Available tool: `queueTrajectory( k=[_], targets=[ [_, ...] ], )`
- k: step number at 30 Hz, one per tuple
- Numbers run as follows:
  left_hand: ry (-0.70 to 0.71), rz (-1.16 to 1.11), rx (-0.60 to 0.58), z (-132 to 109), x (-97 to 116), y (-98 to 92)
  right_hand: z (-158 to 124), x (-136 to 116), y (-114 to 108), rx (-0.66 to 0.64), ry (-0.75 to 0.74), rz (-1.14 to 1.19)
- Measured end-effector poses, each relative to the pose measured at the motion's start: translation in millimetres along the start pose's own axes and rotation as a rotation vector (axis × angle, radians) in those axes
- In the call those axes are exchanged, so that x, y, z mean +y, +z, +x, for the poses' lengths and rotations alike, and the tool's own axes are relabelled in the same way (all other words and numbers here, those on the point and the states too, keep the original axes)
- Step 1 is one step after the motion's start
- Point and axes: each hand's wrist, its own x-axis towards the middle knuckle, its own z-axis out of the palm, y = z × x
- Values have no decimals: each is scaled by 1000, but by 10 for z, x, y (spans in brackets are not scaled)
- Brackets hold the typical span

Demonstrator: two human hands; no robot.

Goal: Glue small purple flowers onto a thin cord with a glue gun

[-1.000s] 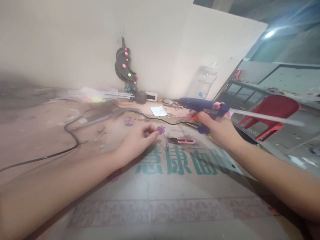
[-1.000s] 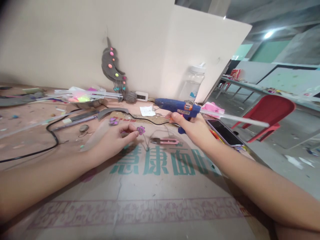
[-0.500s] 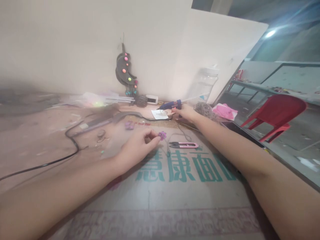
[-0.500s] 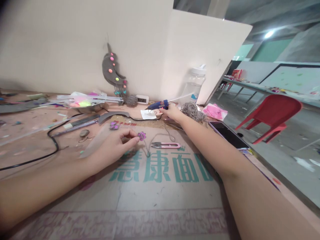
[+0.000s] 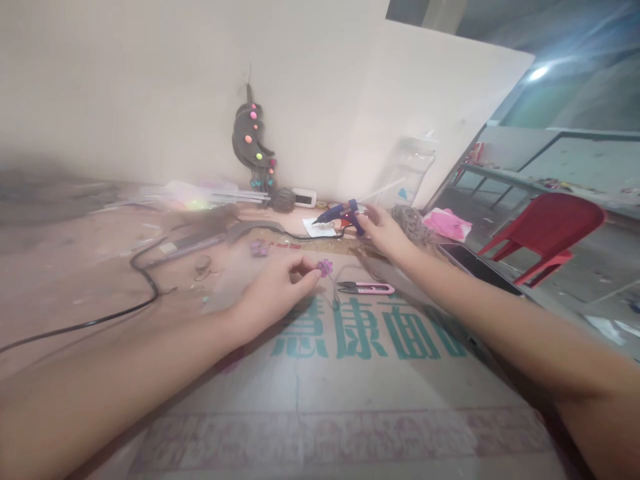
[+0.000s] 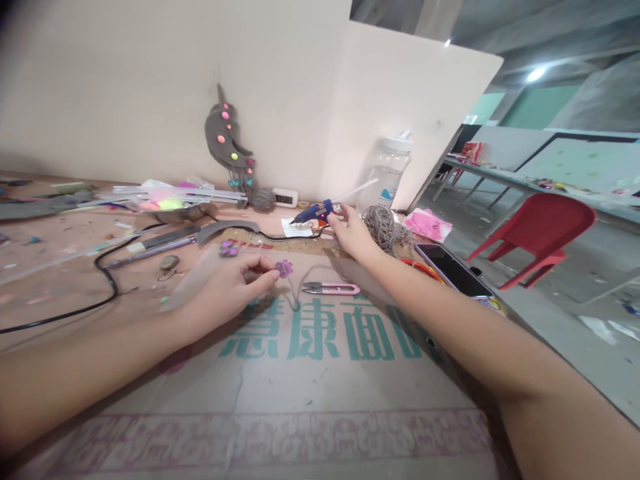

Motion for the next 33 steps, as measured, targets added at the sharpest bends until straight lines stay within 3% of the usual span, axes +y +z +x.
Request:
queueTrajectory(
  k=[3,7,11,15,22,33],
  targets=[
    [39,23,24,-13,32,-3,-399,-218,-32,32,-56,288],
    [115,105,92,-23,35,1,-952,-565,-13,-404,239,684],
    [149,132,117,-12,15,4,-1214,-652,104,-599,338,734],
    [109,117,128,7,21,-7,-1170,-539,184,-512,207,588],
    [134,71,102,15,23,-6,-1063,-512,92,-182,-289,102],
    [127,46,65,12,25,7,-1042,-447,54,-147,-472,-123]
  ],
)
